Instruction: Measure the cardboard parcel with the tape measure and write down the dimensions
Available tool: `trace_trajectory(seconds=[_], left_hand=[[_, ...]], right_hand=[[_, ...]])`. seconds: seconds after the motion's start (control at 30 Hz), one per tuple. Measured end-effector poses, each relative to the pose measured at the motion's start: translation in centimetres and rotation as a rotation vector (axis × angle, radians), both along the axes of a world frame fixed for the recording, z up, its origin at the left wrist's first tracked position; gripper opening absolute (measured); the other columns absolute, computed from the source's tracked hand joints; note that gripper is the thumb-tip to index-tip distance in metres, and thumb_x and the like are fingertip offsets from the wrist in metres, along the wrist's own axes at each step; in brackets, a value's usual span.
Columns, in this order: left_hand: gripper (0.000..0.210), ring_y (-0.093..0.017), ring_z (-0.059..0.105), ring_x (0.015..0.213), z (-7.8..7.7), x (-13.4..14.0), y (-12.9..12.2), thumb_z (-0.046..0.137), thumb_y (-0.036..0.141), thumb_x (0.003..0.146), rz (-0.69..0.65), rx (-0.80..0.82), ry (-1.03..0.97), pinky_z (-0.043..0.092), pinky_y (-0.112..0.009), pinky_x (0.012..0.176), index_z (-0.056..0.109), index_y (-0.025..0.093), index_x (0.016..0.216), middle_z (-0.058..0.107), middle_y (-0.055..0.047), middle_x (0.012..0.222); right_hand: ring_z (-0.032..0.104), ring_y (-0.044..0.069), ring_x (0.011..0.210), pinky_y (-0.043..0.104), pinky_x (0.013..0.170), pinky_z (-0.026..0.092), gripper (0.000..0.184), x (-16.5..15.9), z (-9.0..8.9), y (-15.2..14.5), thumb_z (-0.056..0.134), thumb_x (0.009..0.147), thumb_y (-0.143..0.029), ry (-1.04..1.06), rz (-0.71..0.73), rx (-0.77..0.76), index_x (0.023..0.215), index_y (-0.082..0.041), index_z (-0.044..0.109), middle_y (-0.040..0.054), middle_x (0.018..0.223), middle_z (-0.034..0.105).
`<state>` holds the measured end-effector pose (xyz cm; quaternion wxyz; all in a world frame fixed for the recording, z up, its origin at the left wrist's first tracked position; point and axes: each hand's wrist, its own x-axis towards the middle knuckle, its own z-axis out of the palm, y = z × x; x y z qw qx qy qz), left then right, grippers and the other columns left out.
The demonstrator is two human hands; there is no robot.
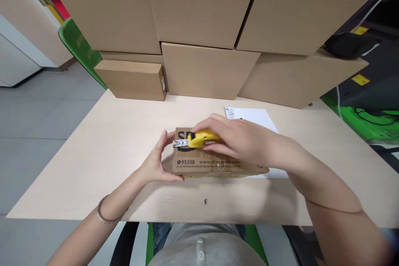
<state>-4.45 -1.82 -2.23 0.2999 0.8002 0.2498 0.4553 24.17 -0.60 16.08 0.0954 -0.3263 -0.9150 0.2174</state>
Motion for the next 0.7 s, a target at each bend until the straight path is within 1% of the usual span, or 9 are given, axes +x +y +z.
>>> trace_trajectory(seconds=[0.1, 0.23, 0.3, 0.37, 0.43, 0.47, 0.53, 0.63, 0.7], left_hand=[[0.144, -0.04, 0.05, 0.144, -0.8, -0.2, -0.1, 0.096, 0.059, 0.061, 0.056, -0.093, -0.046, 0.044, -0.061, 0.117, 0.002, 0.042, 0.168, 0.04, -0.016, 0.162], [0.112, -0.04, 0.049, 0.141, -0.1, -0.1, -0.3, 0.09, 0.066, 0.065, 0.11, -0.099, -0.127, 0.045, -0.056, 0.115, 0.037, 0.034, 0.159, 0.046, -0.013, 0.156], [0.091, -0.039, 0.052, 0.137, 0.8, 0.2, -0.6, 0.08, 0.071, 0.075, 0.163, -0.246, -0.212, 0.046, -0.053, 0.113, 0.048, 0.029, 0.149, 0.053, -0.013, 0.149], [0.072, -0.036, 0.058, 0.13, 1.7, 0.7, -0.8, 0.068, 0.07, 0.086, 0.206, -0.517, -0.289, 0.049, -0.05, 0.109, 0.053, 0.025, 0.14, 0.06, -0.012, 0.14], [0.057, -0.034, 0.063, 0.121, 2.1, 1.3, -0.8, 0.062, 0.066, 0.091, 0.233, -0.746, -0.3, 0.051, -0.047, 0.104, 0.058, 0.022, 0.129, 0.066, -0.01, 0.128], [0.053, -0.033, 0.064, 0.118, 2.2, 1.5, -0.8, 0.061, 0.064, 0.092, 0.248, -0.816, -0.285, 0.051, -0.046, 0.102, 0.059, 0.022, 0.124, 0.068, -0.009, 0.123], [0.046, -0.032, 0.063, 0.116, 2.2, 1.9, -0.5, 0.06, 0.06, 0.093, 0.284, -0.881, -0.254, 0.049, -0.045, 0.103, 0.06, 0.021, 0.118, 0.069, -0.008, 0.118], [0.042, -0.031, 0.063, 0.117, 2.0, 2.1, -0.1, 0.057, 0.058, 0.094, 0.304, -0.906, -0.233, 0.047, -0.045, 0.105, 0.06, 0.021, 0.113, 0.07, -0.007, 0.117], [0.042, -0.031, 0.063, 0.117, 1.8, 1.9, 0.2, 0.057, 0.059, 0.095, 0.305, -0.905, -0.215, 0.046, -0.045, 0.106, 0.061, 0.02, 0.11, 0.071, -0.007, 0.115]], right_hand=[[0.072, 0.024, 0.095, 0.036, 0.076, 0.053, 0.034, -3.1, -0.1, 0.4, 0.049, 0.109, -0.03, -0.044, 0.106, 0.067, 0.142, -0.027, 0.055, 0.0076, 0.125, 0.067], [0.071, 0.023, 0.1, 0.037, 0.083, 0.054, 0.033, -3.0, 0.6, 0.5, 0.053, 0.108, -0.033, 0.12, 0.006, 0.129, 0.14, -0.027, 0.054, 0.007, 0.131, 0.066], [0.071, 0.024, 0.103, 0.036, 0.085, 0.055, 0.035, -2.1, 0.8, 0.1, 0.058, 0.105, -0.04, 0.288, -0.125, 0.097, 0.138, -0.028, 0.053, 0.0059, 0.131, 0.067], [0.073, 0.021, 0.09, 0.033, 0.075, 0.056, 0.039, -1.4, 0.5, -0.8, 0.061, 0.102, -0.049, 0.379, -0.235, -0.051, 0.135, -0.029, 0.052, 0.0042, 0.121, 0.071], [0.069, 0.016, 0.064, 0.031, 0.058, 0.053, 0.043, -1.2, -0.3, -1.9, 0.061, 0.1, -0.056, 0.396, -0.296, -0.284, 0.133, -0.03, 0.051, 0.0024, 0.111, 0.074], [0.066, 0.014, 0.056, 0.03, 0.053, 0.051, 0.045, -1.3, -1.0, -2.5, 0.059, 0.1, -0.059, 0.388, -0.302, -0.383, 0.132, -0.03, 0.051, 0.002, 0.108, 0.074], [0.067, 0.016, 0.058, 0.032, 0.054, 0.052, 0.046, -1.8, -2.6, -3.5, 0.058, 0.099, -0.062, 0.341, -0.295, -0.458, 0.13, -0.029, 0.052, 0.0032, 0.107, 0.075], [0.073, 0.027, 0.088, 0.041, 0.075, 0.055, 0.042, -2.7, -5.2, -4.1, 0.061, 0.097, -0.058, 0.231, -0.295, -0.257, 0.122, -0.024, 0.058, 0.0083, 0.109, 0.077], [0.07, 0.031, 0.098, 0.046, 0.083, 0.053, 0.039, -3.0, -6.5, -4.2, 0.06, 0.097, -0.054, 0.169, -0.302, -0.068, 0.117, -0.021, 0.06, 0.0122, 0.11, 0.076]])
